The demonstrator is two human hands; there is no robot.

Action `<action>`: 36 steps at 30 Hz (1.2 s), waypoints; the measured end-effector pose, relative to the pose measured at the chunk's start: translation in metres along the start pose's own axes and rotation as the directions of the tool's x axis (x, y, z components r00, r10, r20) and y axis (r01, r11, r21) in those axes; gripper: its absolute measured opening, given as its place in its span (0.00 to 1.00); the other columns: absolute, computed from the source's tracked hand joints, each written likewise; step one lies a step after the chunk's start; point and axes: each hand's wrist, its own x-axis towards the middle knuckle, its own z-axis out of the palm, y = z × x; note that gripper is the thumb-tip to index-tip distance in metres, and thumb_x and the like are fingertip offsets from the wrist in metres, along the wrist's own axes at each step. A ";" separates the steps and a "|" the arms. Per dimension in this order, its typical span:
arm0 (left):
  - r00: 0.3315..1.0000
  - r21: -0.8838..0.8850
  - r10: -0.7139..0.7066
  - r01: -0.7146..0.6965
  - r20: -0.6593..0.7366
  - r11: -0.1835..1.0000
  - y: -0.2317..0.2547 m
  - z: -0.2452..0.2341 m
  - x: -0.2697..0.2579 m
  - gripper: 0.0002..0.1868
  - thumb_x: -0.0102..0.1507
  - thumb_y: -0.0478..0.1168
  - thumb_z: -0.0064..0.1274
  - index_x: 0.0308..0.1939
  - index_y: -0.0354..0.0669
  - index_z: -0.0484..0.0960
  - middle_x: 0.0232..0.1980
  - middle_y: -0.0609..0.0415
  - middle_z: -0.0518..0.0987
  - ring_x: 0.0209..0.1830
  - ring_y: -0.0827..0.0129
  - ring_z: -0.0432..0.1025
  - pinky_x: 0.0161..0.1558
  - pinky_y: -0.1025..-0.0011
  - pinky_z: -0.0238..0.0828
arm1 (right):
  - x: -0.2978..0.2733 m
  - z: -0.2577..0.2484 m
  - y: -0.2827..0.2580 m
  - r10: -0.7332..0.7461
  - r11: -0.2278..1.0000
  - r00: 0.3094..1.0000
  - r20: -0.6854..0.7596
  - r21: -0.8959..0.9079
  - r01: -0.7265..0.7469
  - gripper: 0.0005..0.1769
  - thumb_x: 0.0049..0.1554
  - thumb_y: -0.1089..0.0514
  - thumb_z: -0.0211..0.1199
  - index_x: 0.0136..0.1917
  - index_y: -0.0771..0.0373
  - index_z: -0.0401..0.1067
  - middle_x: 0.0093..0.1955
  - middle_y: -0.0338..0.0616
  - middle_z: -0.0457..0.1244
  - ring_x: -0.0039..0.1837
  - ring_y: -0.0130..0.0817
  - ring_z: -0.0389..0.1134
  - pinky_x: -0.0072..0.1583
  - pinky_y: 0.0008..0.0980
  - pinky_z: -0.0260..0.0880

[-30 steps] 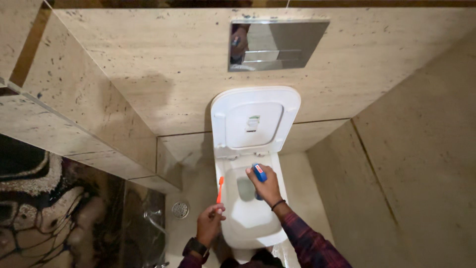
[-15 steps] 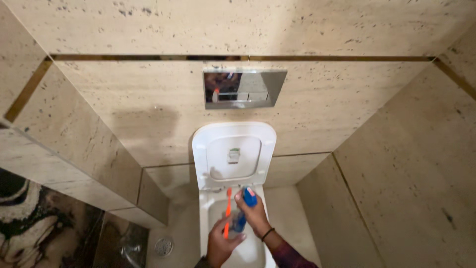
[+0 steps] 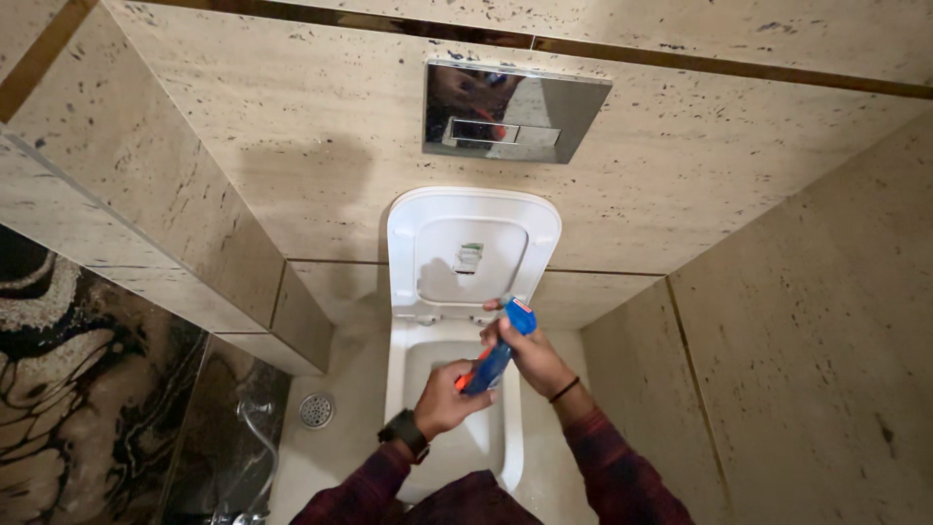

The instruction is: The person rinses a wall-mounted toilet with a handheld bidet sprayer, then applies a blue liquid cleaner to the seat and lid. They scrub the underside and edges of the toilet lid with an orange toothbrush, focusing on the hinge area and rim.

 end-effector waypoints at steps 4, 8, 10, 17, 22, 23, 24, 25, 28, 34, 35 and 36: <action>0.995 -0.107 -0.079 0.085 0.060 0.991 -0.002 -0.010 0.005 0.17 0.56 0.41 0.67 0.45 0.35 0.84 0.32 0.65 0.78 0.32 0.82 0.68 0.37 0.76 0.69 | 0.000 -0.002 -0.021 0.016 0.992 0.988 0.157 0.121 -0.035 0.36 0.64 0.50 0.58 0.79 0.65 0.53 0.58 0.45 0.66 0.64 0.34 0.65 0.70 0.37 0.60; 0.991 -0.095 -0.101 0.109 0.083 0.990 0.004 -0.020 0.003 0.16 0.58 0.41 0.67 0.45 0.33 0.85 0.33 0.61 0.78 0.33 0.79 0.68 0.38 0.74 0.69 | 0.001 -0.003 -0.033 0.084 0.995 0.983 0.165 0.031 -0.091 0.37 0.63 0.53 0.57 0.81 0.64 0.50 0.66 0.47 0.66 0.71 0.36 0.65 0.74 0.41 0.58; 1.000 -0.014 -0.022 0.022 -0.022 1.000 0.009 -0.022 0.003 0.19 0.56 0.41 0.68 0.47 0.34 0.85 0.36 0.58 0.82 0.36 0.77 0.73 0.42 0.74 0.73 | 0.004 -0.003 -0.033 0.065 0.998 0.989 0.129 -0.026 -0.062 0.37 0.64 0.54 0.57 0.81 0.65 0.51 0.66 0.47 0.66 0.71 0.36 0.65 0.74 0.41 0.59; 0.966 0.101 0.110 -0.088 -0.233 0.991 0.029 -0.022 -0.001 0.25 0.51 0.39 0.70 0.51 0.34 0.85 0.45 0.48 0.85 0.42 0.67 0.80 0.47 0.70 0.76 | 0.006 -0.007 -0.017 -0.049 0.998 0.998 -0.036 -0.049 0.047 0.34 0.61 0.56 0.62 0.77 0.66 0.58 0.60 0.44 0.69 0.65 0.35 0.68 0.70 0.40 0.64; 0.930 0.192 0.132 -0.068 -0.344 0.979 0.044 -0.019 -0.008 0.21 0.53 0.38 0.67 0.49 0.36 0.85 0.43 0.48 0.84 0.40 0.63 0.81 0.44 0.69 0.77 | 0.011 -0.003 -0.002 -0.084 0.988 0.956 -0.281 -0.150 0.042 0.28 0.59 0.59 0.67 0.71 0.69 0.68 0.55 0.46 0.71 0.61 0.32 0.71 0.66 0.37 0.68; 0.923 0.236 0.138 -0.054 -0.360 0.970 0.047 -0.019 -0.008 0.20 0.54 0.38 0.66 0.49 0.36 0.86 0.42 0.47 0.84 0.39 0.62 0.80 0.43 0.68 0.77 | 0.013 -0.001 0.000 -0.098 0.988 0.946 -0.308 -0.147 0.054 0.27 0.59 0.59 0.67 0.70 0.70 0.69 0.55 0.47 0.71 0.59 0.33 0.71 0.65 0.37 0.69; 0.907 0.272 0.177 -0.072 -0.382 0.960 0.049 -0.018 -0.009 0.20 0.54 0.37 0.66 0.49 0.36 0.85 0.43 0.47 0.84 0.39 0.61 0.80 0.43 0.68 0.77 | 0.014 0.002 0.002 -0.112 0.987 0.936 -0.335 -0.145 0.066 0.27 0.59 0.60 0.68 0.69 0.71 0.70 0.54 0.48 0.71 0.58 0.33 0.71 0.64 0.37 0.70; 0.890 0.308 0.215 -0.090 -0.402 0.947 0.051 -0.017 -0.010 0.20 0.53 0.37 0.67 0.49 0.36 0.85 0.43 0.46 0.84 0.39 0.59 0.80 0.43 0.67 0.76 | 0.014 0.005 0.005 -0.122 0.985 0.930 -0.348 -0.155 0.072 0.27 0.59 0.60 0.68 0.69 0.71 0.70 0.54 0.48 0.71 0.58 0.33 0.71 0.64 0.37 0.70; 0.884 0.302 0.197 -0.067 -0.424 0.951 0.049 -0.014 -0.009 0.22 0.53 0.37 0.67 0.50 0.37 0.85 0.44 0.47 0.83 0.38 0.60 0.80 0.41 0.67 0.77 | 0.012 0.011 0.009 -0.156 0.978 0.915 -0.372 -0.185 0.092 0.27 0.58 0.59 0.68 0.69 0.70 0.69 0.54 0.46 0.72 0.58 0.32 0.72 0.63 0.35 0.71; 0.957 0.079 0.019 0.004 -0.290 0.997 0.025 -0.018 -0.004 0.35 0.48 0.39 0.73 0.60 0.42 0.80 0.54 0.51 0.80 0.39 0.67 0.81 0.37 0.69 0.82 | 0.012 -0.007 -0.013 -0.280 0.916 0.905 -0.322 -0.372 0.151 0.27 0.56 0.59 0.70 0.67 0.65 0.70 0.54 0.42 0.72 0.57 0.28 0.71 0.61 0.32 0.72; 0.964 0.041 0.002 0.009 -0.266 0.999 0.018 -0.019 -0.003 0.40 0.47 0.39 0.73 0.64 0.43 0.78 0.57 0.52 0.79 0.40 0.67 0.81 0.36 0.69 0.82 | 0.013 -0.019 -0.032 -0.341 0.868 0.889 -0.305 -0.465 0.173 0.24 0.56 0.59 0.71 0.64 0.68 0.73 0.54 0.43 0.72 0.57 0.28 0.71 0.61 0.32 0.73; 0.961 0.043 0.061 -0.051 -0.268 0.998 0.009 -0.020 -0.005 0.38 0.49 0.39 0.74 0.63 0.42 0.78 0.58 0.51 0.79 0.40 0.67 0.82 0.37 0.69 0.83 | 0.011 -0.031 -0.052 -0.391 0.815 0.876 -0.283 -0.549 0.187 0.21 0.57 0.60 0.73 0.62 0.70 0.76 0.54 0.43 0.73 0.57 0.28 0.71 0.61 0.33 0.73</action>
